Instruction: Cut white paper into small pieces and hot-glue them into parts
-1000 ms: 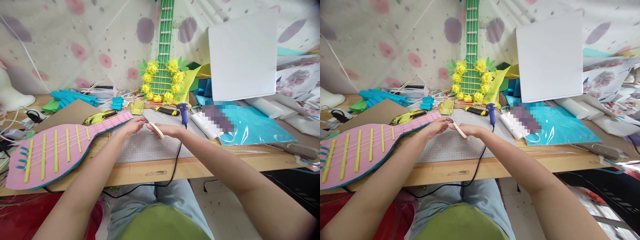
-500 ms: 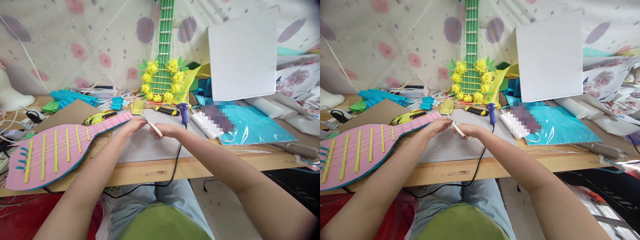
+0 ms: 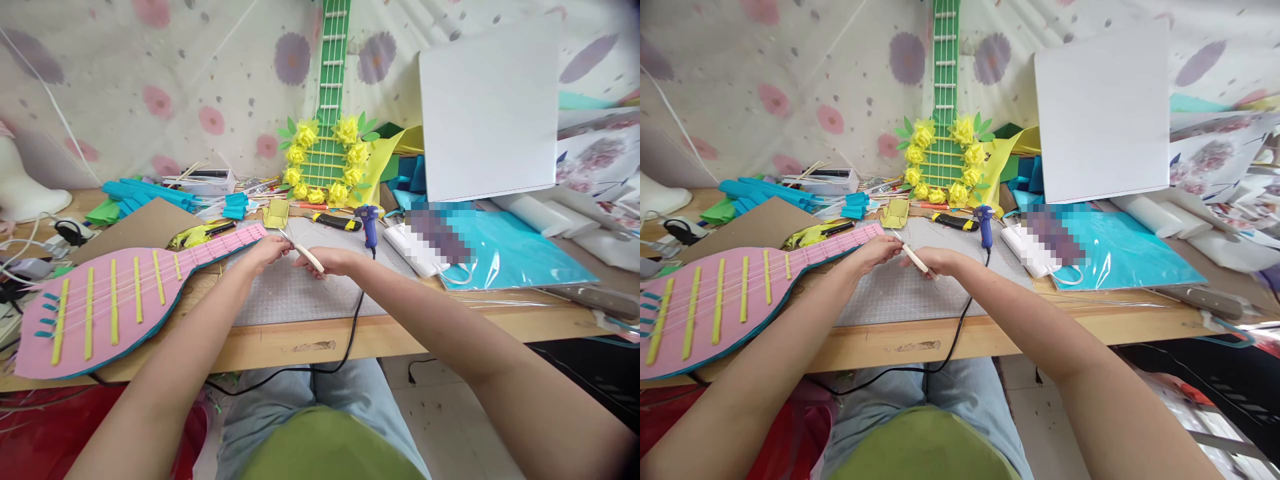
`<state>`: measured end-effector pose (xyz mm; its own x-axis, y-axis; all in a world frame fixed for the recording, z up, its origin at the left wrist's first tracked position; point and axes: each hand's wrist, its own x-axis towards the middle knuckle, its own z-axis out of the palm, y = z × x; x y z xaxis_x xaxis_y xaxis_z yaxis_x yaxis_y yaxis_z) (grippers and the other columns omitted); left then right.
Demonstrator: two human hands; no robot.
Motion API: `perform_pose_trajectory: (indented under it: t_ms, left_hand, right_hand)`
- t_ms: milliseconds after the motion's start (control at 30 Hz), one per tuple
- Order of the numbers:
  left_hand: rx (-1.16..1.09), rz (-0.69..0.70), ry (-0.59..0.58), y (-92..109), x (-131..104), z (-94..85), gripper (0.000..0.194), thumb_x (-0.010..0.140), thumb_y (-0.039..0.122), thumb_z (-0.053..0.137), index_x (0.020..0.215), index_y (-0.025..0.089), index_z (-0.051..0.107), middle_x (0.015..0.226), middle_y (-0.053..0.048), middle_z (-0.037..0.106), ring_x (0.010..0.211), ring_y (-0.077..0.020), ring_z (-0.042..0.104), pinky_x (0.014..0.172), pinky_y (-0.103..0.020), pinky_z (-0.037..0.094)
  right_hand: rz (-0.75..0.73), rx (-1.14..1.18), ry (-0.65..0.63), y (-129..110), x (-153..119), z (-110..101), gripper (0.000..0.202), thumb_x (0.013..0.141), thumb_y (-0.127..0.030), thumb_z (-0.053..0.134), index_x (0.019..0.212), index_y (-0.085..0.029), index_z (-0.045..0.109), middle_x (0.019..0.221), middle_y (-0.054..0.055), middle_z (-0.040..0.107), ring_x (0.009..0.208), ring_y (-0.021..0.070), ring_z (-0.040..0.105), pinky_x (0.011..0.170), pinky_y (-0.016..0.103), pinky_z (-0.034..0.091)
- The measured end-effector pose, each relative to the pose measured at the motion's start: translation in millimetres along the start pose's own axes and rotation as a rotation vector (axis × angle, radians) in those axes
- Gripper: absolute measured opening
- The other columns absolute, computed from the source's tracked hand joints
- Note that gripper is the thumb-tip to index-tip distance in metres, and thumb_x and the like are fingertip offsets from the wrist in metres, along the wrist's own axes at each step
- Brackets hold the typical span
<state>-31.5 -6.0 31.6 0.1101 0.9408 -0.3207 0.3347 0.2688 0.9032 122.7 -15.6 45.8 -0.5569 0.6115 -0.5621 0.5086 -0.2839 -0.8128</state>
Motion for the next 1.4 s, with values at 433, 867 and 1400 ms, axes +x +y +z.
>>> perform_pose_trajectory:
  t_ms: [433, 867, 1400]
  left_hand:
    - [0.09, -0.002, 0.063, -1, -2, 2.4, 0.024, 0.066, 0.016, 0.051, 0.042, 0.015, 0.046, 0.037, 0.003, 0.035, 0.036, -0.0048, 0.024, 0.04, -0.023, 0.011]
    - [0.06, -0.045, 0.056, -5, -2, -0.1, 0.022, 0.064, 0.018, 0.052, 0.043, 0.014, 0.049, 0.037, 0.003, 0.034, 0.034, -0.0045, 0.023, 0.039, -0.021, 0.011]
    - [0.101, -0.053, 0.039, -2, -5, 0.2, 0.022, 0.063, 0.013, 0.05, 0.042, 0.014, 0.047, 0.038, 0.004, 0.032, 0.033, -0.0038, 0.021, 0.039, -0.022, 0.01]
  right_hand:
    - [0.155, 0.073, 0.078, -5, 13, 7, 0.016, 0.067, -0.018, 0.043, 0.057, -0.019, 0.03, 0.041, -0.008, 0.027, 0.031, 0.004, 0.023, 0.03, 0.016, 0.019]
    - [0.187, 0.06, 0.055, -7, 11, 11, 0.02, 0.066, -0.019, 0.045, 0.057, -0.02, 0.028, 0.041, -0.009, 0.022, 0.03, 0.0036, 0.02, 0.03, 0.015, 0.016]
    - [0.16, 0.059, 0.075, -3, 11, 14, 0.022, 0.071, -0.022, 0.048, 0.057, -0.019, 0.032, 0.042, -0.008, 0.024, 0.031, 0.0038, 0.023, 0.029, 0.015, 0.019]
